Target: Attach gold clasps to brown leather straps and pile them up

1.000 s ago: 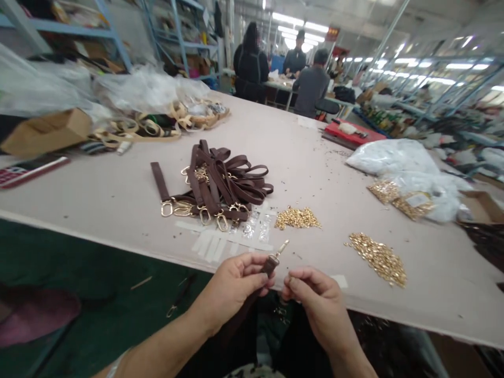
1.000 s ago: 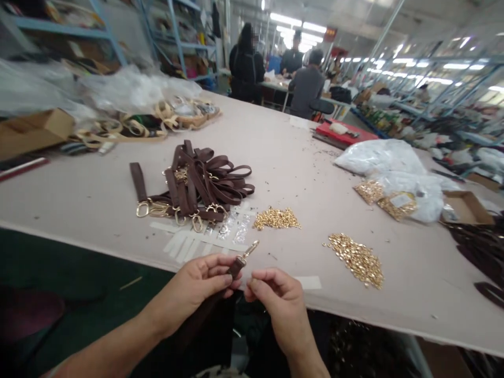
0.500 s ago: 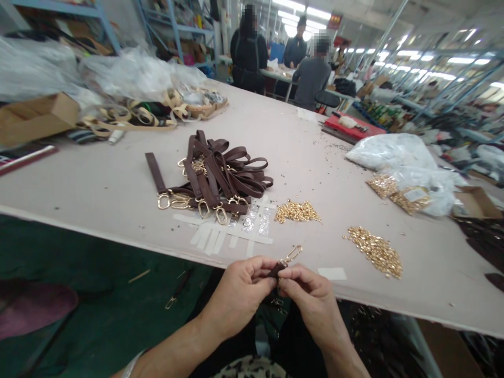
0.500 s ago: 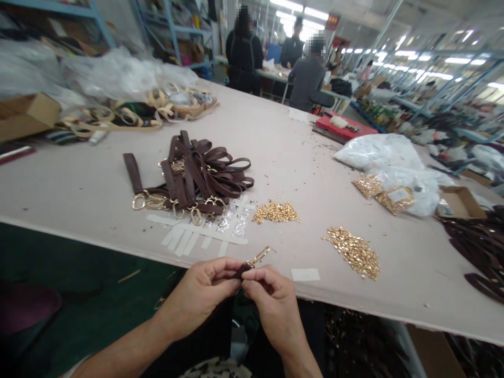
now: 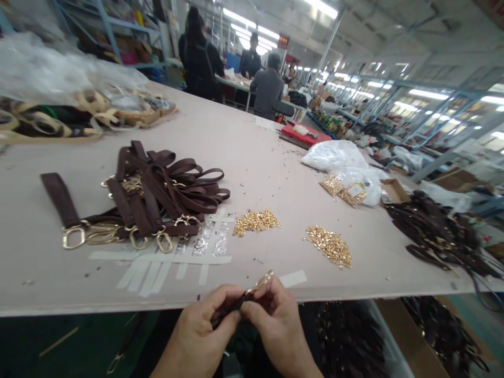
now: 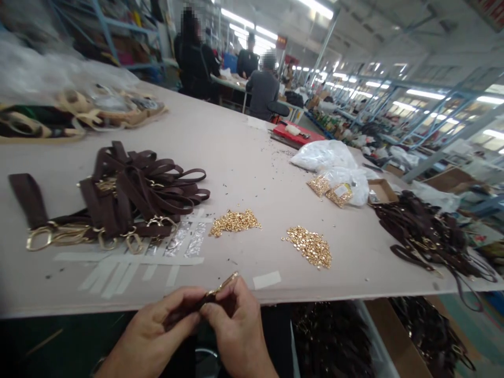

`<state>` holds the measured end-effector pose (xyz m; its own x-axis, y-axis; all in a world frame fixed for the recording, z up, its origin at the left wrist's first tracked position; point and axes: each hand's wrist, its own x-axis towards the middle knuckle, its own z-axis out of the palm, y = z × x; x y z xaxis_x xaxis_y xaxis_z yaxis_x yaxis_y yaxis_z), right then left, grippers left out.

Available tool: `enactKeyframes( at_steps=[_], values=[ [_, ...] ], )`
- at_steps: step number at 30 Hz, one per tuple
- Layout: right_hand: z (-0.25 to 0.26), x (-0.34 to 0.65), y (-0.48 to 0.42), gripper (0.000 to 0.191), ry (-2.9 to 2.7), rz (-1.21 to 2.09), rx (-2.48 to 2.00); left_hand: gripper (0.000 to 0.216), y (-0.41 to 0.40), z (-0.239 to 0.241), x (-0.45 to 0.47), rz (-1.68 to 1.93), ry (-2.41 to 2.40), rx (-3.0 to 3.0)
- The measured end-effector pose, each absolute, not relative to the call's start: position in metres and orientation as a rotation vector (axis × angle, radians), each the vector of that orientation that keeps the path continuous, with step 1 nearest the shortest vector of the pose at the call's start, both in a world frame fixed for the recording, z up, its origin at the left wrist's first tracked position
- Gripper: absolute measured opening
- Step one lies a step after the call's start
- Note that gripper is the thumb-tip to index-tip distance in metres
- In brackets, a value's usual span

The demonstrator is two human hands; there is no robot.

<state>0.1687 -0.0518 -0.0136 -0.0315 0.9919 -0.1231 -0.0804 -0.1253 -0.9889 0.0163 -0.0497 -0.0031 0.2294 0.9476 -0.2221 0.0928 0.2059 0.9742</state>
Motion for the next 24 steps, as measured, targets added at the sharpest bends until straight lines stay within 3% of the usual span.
enactKeyframes(
  at_steps=[3, 6, 8, 14, 24],
  values=[
    [-0.008, 0.205, -0.033, 0.008, -1.466, 1.085, -1.387, 0.031, -0.045, -0.005, 0.022, 0.764, 1.146, 1.026],
    [-0.011, 0.259, 0.001, 0.012, -1.824, 0.289, -1.628, 0.047, -0.041, -0.012, 0.021, 0.738, 1.2, 0.948],
    [-0.016, 0.29, 0.024, 0.017, -1.897, 0.031, -1.69, 0.056, -0.041, -0.019, 0.019, 0.754, 1.177, 0.84],
    [-0.024, 0.319, 0.058, 0.02, -2.145, -0.123, -1.701, 0.07, -0.045, -0.024, 0.02, 0.744, 1.192, 0.598],
    [-0.022, 0.319, 0.072, 0.018, -2.212, -0.071, -1.599, 0.034, -0.034, 0.004, 0.011, 0.817, 1.084, 0.776]
  ],
)
